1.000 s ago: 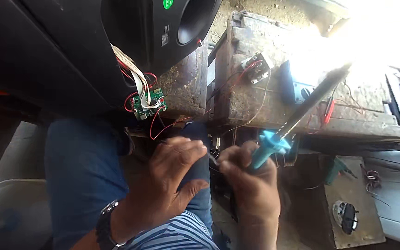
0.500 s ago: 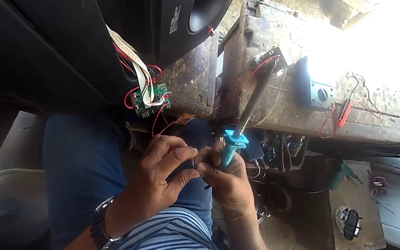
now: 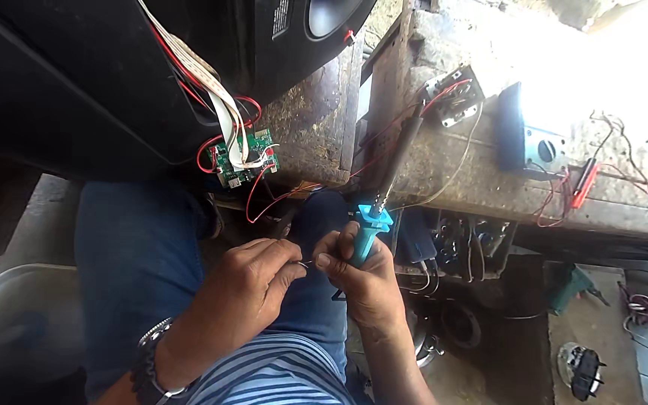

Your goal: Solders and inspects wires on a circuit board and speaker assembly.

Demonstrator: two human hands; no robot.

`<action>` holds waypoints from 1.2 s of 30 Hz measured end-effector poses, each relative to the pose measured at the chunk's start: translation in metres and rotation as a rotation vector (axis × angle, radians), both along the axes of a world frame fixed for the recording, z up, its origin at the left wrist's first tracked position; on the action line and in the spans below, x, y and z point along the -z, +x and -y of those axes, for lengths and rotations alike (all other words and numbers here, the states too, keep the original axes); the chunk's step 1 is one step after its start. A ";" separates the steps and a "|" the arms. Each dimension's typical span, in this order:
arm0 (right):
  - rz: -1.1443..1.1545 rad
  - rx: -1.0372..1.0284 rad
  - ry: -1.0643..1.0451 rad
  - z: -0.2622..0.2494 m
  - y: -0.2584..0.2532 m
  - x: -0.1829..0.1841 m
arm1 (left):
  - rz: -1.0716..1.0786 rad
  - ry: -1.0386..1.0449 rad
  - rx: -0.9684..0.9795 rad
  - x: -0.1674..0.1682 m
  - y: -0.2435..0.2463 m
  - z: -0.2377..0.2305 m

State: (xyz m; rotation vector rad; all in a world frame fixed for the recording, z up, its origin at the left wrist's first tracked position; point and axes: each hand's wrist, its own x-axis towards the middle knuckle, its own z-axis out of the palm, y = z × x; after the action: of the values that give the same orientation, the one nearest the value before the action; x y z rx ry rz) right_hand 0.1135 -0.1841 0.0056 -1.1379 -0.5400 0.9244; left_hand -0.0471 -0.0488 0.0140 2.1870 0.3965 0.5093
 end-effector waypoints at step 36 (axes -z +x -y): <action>0.776 0.285 -0.144 0.043 0.015 0.017 | 0.332 0.059 -0.369 0.016 0.029 -0.029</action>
State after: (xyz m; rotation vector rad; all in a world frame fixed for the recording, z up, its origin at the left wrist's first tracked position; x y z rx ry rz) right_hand 0.1288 -0.2270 -0.0117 -1.6576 -0.9113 0.2483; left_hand -0.0178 -0.0196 -0.0020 2.0403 0.6104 1.0799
